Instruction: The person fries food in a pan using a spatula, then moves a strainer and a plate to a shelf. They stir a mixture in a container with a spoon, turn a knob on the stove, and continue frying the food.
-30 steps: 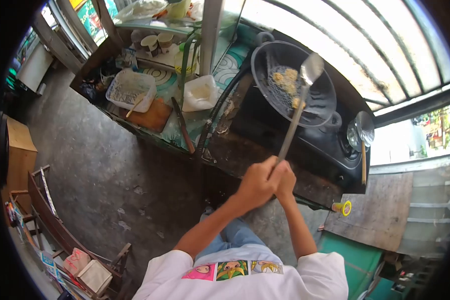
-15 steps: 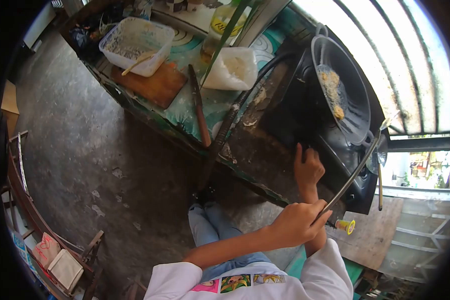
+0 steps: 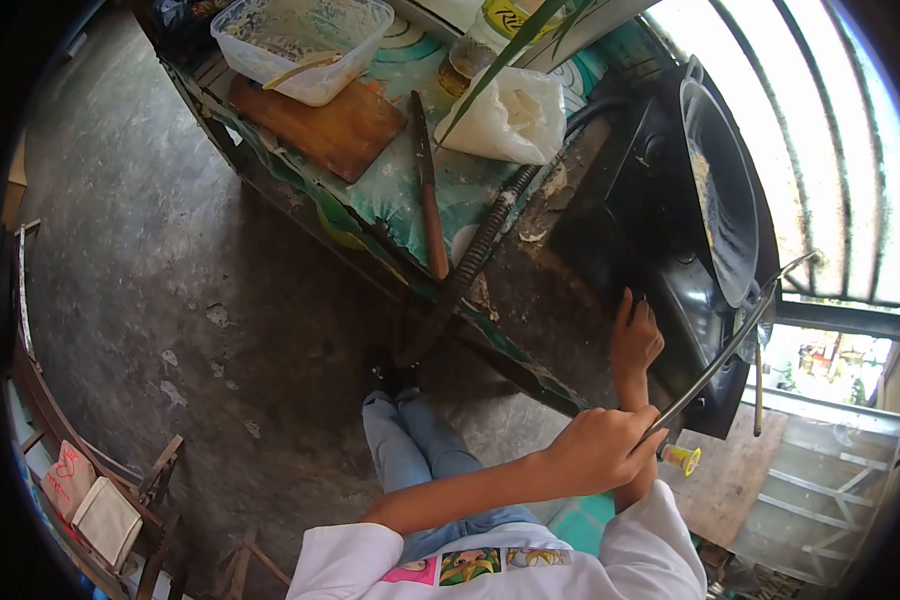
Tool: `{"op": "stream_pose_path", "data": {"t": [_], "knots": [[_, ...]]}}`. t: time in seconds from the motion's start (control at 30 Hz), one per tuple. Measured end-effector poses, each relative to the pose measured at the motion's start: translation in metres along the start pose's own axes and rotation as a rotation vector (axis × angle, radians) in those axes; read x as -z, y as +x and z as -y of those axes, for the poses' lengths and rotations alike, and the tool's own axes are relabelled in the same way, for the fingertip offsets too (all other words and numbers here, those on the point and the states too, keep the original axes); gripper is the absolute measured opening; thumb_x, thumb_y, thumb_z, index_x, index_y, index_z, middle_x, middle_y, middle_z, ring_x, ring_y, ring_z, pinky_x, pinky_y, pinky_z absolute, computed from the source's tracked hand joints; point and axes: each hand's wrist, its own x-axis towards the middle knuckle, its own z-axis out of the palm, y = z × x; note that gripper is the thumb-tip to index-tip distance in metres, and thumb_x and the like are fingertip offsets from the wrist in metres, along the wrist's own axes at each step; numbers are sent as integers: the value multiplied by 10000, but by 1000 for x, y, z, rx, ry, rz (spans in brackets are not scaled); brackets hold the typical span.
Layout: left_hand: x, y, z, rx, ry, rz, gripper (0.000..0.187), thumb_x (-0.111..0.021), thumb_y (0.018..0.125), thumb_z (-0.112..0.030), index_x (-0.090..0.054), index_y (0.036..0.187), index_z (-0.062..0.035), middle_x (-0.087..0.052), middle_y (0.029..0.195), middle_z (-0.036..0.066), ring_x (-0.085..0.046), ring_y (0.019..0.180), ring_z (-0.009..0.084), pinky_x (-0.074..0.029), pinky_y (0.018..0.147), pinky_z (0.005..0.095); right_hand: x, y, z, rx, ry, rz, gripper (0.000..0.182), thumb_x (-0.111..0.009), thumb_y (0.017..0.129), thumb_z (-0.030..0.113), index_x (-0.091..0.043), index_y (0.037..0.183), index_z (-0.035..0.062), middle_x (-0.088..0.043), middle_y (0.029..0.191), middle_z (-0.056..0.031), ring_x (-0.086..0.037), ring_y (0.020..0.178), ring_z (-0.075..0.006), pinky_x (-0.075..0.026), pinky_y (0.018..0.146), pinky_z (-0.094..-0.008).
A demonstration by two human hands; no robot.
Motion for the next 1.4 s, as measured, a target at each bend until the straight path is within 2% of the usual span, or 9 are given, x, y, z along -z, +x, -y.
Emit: {"op": "stream_pose_path", "data": {"t": [0.27,0.47,0.8,0.87,1.0,1.17,1.4], "knots": [[3,1,4,13,-7,6,228,-504,852,-212,-496,772,2,-553,558,199,-577,525,365,-458,479,423,-5,-2,1,-35,33,-20,371,-493,893,281,-535,665,-8,-578,641,-197,-563,545,-380,-423,477,-453],[3,3,4,22,1,-1,229,-504,850,-214,-490,761,-3,-551,555,199,-578,531,367,-461,486,428,-7,-3,4,-94,43,-11,390,-472,902,289,-528,652,-4,-557,579,-212,-558,539,-390,-418,476,-464],[3,5,6,19,22,-29,225,-506,848,-214,-488,759,-8,-551,548,193,-578,524,366,-464,477,431,-8,-3,4,-151,95,20,399,-467,904,289,-522,636,-1,-559,584,-218,-556,536,-394,-412,467,-465],[2,5,6,19,28,-27,226,-507,848,-215,-487,758,-8,-551,548,193,-578,525,367,-464,476,431,-10,-3,4,-106,101,-61,429,-457,909,308,-524,620,-2,-540,549,-210,-542,503,-389,-391,444,-467],[-1,5,5,24,26,-31,233,-507,847,-218,-485,753,-6,-550,549,198,-576,523,369,-461,474,433,-8,-3,5,-108,65,-45,426,-459,909,311,-533,626,1,-537,544,-208,-543,510,-390,-397,455,-466],[0,8,2,25,32,-32,233,-505,848,-217,-484,750,-6,-549,550,200,-575,523,370,-462,479,431,0,-1,8,-79,41,30,400,-458,909,308,-539,673,-5,-564,636,-203,-561,579,-386,-420,492,-457],[1,7,9,24,-13,-40,236,-504,849,-216,-485,748,-4,-544,543,200,-571,518,371,-461,482,429,5,-1,6,43,-70,37,333,-490,890,304,-518,715,23,-567,679,-160,-567,537,-365,-431,444,-438]]}}
